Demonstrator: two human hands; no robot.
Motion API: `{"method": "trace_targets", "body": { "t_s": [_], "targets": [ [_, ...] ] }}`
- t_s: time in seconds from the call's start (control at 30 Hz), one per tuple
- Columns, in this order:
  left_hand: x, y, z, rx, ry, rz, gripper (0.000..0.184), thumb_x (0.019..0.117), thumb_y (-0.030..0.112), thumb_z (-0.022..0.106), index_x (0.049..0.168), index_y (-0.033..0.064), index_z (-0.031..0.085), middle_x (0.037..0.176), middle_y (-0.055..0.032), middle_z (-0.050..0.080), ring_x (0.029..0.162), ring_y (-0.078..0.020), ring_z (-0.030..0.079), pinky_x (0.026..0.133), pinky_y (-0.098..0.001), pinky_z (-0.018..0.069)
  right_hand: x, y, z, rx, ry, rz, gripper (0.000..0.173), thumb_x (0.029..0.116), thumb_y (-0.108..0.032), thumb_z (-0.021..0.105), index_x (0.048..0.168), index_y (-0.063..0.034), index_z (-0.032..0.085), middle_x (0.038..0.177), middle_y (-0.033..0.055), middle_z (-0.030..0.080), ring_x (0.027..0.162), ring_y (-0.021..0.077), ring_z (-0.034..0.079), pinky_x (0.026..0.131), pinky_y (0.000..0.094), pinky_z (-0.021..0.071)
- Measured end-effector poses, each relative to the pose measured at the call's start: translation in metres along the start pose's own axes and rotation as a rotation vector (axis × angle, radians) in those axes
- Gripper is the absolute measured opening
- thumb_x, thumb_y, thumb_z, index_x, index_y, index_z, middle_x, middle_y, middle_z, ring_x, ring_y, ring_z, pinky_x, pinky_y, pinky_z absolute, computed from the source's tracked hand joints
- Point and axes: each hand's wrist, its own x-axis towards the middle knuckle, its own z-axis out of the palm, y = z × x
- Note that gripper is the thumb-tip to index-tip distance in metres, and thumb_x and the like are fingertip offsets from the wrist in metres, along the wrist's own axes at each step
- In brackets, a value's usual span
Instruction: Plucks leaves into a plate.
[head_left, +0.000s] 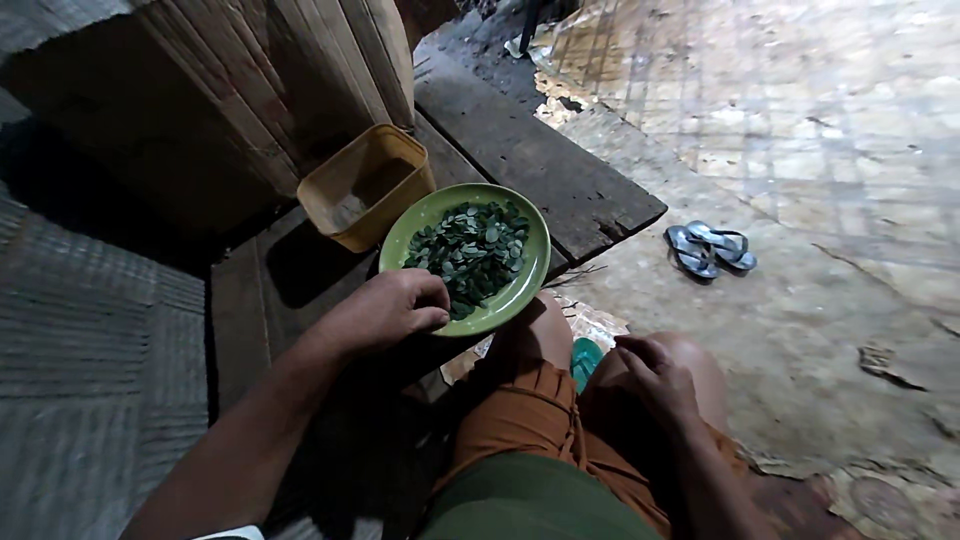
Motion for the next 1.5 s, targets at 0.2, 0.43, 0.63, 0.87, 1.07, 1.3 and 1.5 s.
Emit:
{"method": "trace_targets", "body": {
  "t_s": [0.2,0.43,0.63,0.87,1.07,1.3,1.5],
  "targets": [
    [0.005,-0.016,0.002,0.195,0.327,0.052,0.013,0.0996,0.018,0.065,0.101,0.0073,0.073,0.096,-0.0069,0.07,0.089,-0.0193,0.069,0.081,-0.0453,0.0583,0.001,0.002,0.001,0.001,0.01,-0.015,0.026,0.0995,-0.009,0.057,0.116,0.0056,0.07,0.11,0.0215,0.072,0.101,0.0254,0.07,0.093,0.0442,0.055],
    [0.017,-0.009,-0.002,0.127,0.475,0.078,0.027,0.0993,0.034,0.066,0.109,0.0087,0.071,0.108,-0.0084,0.065,0.095,-0.0172,0.065,0.079,-0.0365,0.057,0.0,-0.002,0.0,-0.014,0.0,0.019,0.026,0.0994,-0.01,0.057,0.117,0.0046,0.069,0.111,0.0207,0.072,0.102,0.027,0.07,0.093,0.0473,0.0544],
    [0.031,-0.01,0.01,0.118,0.383,0.105,0.047,0.087,0.027,0.081,0.123,0.0043,0.062,0.129,-0.0158,0.061,0.123,-0.0296,0.059,0.102,-0.0505,0.0505,0.003,-0.005,-0.001,0.034,0.0,0.021,0.027,0.0993,-0.011,0.057,0.118,0.0052,0.068,0.111,0.0194,0.072,0.101,0.0217,0.07,0.093,0.0416,0.0553],
    [0.045,-0.018,0.006,0.16,0.56,0.185,0.064,0.084,0.019,0.083,0.138,0.002,0.053,0.147,-0.0213,0.05,0.134,-0.0344,0.051,0.106,-0.0484,0.0481,0.02,-0.061,-0.013,0.069,0.089,-0.141,0.029,0.0991,-0.013,0.055,0.117,0.0053,0.069,0.109,0.014,0.073,0.097,0.0074,0.07,0.09,0.0252,0.0564],
    [0.053,-0.03,0.006,0.034,0.493,0.33,0.016,0.096,0.013,0.069,0.11,0.0091,0.075,0.103,-0.0069,0.073,0.097,-0.0171,0.07,0.088,-0.0381,0.058,0.04,-0.127,-0.02,0.093,0.108,-0.373,0.024,0.1002,-0.015,0.059,0.114,0.0024,0.07,0.108,0.0054,0.072,0.098,-0.001,0.068,0.091,0.0181,0.0556],
    [0.046,-0.02,-0.02,-0.488,0.519,0.102,0.01,0.0951,0.008,0.069,0.104,0.0069,0.072,0.093,0.0028,0.071,0.082,0.0001,0.066,0.076,-0.0182,0.0558,0.065,-0.193,-0.01,0.165,0.06,-0.541,0.019,0.0977,-0.013,0.064,0.112,-0.0018,0.071,0.105,-0.0009,0.071,0.097,-0.001,0.067,0.088,0.0183,0.0566],
    [0.046,-0.02,-0.021,-0.795,0.453,0.045,0.009,0.0957,0.004,0.068,0.103,0.0076,0.07,0.088,0.0029,0.07,0.078,-0.0025,0.067,0.073,-0.0191,0.0574,0.09,-0.23,0.013,0.082,-0.092,-0.519,0.026,0.0969,-0.014,0.066,0.12,-0.0044,0.071,0.112,0.0052,0.071,0.1,0.0086,0.069,0.09,0.0282,0.0582]
  ]
}}
